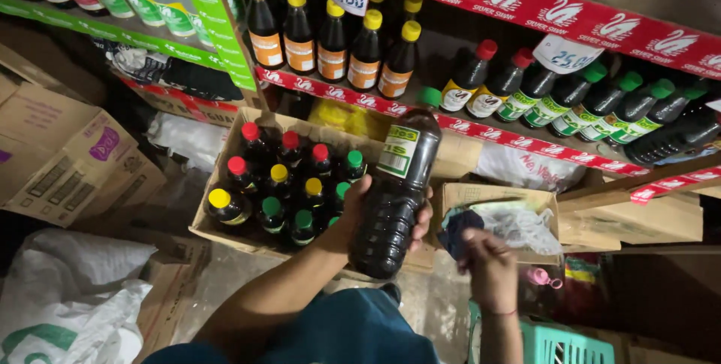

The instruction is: The recorder is stocking various bottles of condiments and sauces from a cardboard box onto grocery store shelves.

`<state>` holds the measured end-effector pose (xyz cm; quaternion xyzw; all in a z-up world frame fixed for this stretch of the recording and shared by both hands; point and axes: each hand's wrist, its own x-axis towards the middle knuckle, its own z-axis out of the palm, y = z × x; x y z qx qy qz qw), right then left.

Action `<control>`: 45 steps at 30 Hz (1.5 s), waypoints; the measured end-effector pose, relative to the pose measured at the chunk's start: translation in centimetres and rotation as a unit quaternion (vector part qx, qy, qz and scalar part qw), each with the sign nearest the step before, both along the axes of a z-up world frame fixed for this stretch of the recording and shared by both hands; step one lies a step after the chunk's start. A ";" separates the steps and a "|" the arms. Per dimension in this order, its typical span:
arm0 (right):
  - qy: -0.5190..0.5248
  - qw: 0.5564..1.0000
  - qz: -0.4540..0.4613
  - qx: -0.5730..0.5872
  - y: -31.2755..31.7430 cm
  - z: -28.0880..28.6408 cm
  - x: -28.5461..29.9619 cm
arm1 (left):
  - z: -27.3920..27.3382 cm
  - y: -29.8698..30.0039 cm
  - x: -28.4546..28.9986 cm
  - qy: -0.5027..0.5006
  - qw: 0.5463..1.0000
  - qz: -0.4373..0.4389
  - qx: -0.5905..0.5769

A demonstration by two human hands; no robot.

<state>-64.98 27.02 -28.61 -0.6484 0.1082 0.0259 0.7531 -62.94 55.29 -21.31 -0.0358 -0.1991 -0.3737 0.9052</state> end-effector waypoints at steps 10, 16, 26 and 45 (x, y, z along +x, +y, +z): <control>0.019 0.969 0.238 0.056 5.6 7.0 -6.0 | -2.3 -2.4 1.8 -0.143 0.914 0.196 0.325; -0.135 0.988 0.080 0.015 4.5 7.6 -5.9 | 1.7 -8.3 1.8 -0.227 0.811 0.317 0.437; -0.157 0.975 -0.015 -0.157 -5.5 12.9 -1.2 | 10.8 -18.7 6.3 -0.418 0.622 0.357 0.558; -0.376 0.904 -0.017 -0.203 -21.9 24.5 10.6 | 24.6 -35.1 22.2 -0.447 0.578 0.418 0.540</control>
